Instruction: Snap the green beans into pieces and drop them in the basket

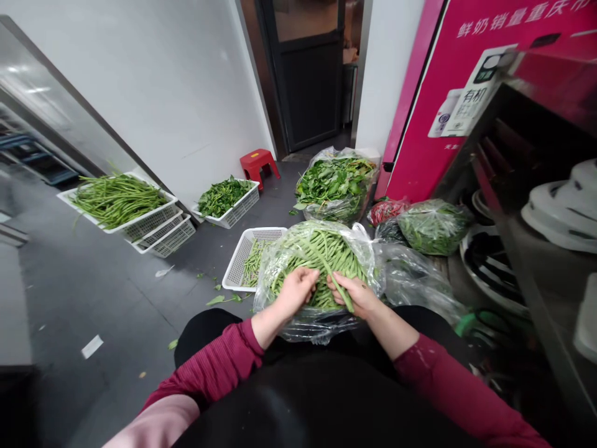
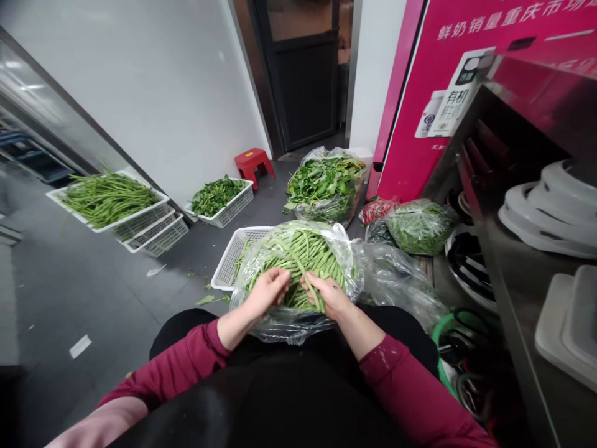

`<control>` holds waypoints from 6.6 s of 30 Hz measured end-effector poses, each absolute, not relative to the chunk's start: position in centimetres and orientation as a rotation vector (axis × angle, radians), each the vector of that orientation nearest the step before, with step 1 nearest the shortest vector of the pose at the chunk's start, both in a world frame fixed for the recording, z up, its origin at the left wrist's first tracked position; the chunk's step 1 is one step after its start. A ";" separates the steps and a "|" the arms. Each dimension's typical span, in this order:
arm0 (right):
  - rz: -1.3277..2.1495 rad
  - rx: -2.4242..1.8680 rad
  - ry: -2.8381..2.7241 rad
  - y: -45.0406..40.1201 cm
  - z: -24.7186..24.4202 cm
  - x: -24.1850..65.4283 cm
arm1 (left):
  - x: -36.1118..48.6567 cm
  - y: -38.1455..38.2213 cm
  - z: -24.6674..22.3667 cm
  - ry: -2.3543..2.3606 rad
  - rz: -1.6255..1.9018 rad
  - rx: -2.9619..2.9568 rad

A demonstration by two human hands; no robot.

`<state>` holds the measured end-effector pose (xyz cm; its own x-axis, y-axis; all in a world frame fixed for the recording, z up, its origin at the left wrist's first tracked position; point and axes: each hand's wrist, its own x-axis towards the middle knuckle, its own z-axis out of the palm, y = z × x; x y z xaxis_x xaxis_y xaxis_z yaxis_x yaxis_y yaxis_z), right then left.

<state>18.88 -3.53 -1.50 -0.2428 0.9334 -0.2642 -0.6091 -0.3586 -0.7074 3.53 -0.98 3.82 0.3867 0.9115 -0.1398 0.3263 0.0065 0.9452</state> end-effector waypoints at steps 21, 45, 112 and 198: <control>1.931 -0.838 -0.601 -3.9 -1.2 19.4 | 4.4 3.1 5.7 0.878 0.958 1.080; 2.127 -0.680 -0.752 -5.5 -1.3 19.2 | 3.8 -1.9 4.7 1.030 0.555 1.506; 1.590 -0.949 -0.803 -5.1 0.0 19.2 | 5.4 2.8 6.0 0.911 0.774 1.651; 1.782 -0.901 -0.483 -4.2 -0.8 19.6 | 5.7 0.8 3.0 0.937 0.606 1.381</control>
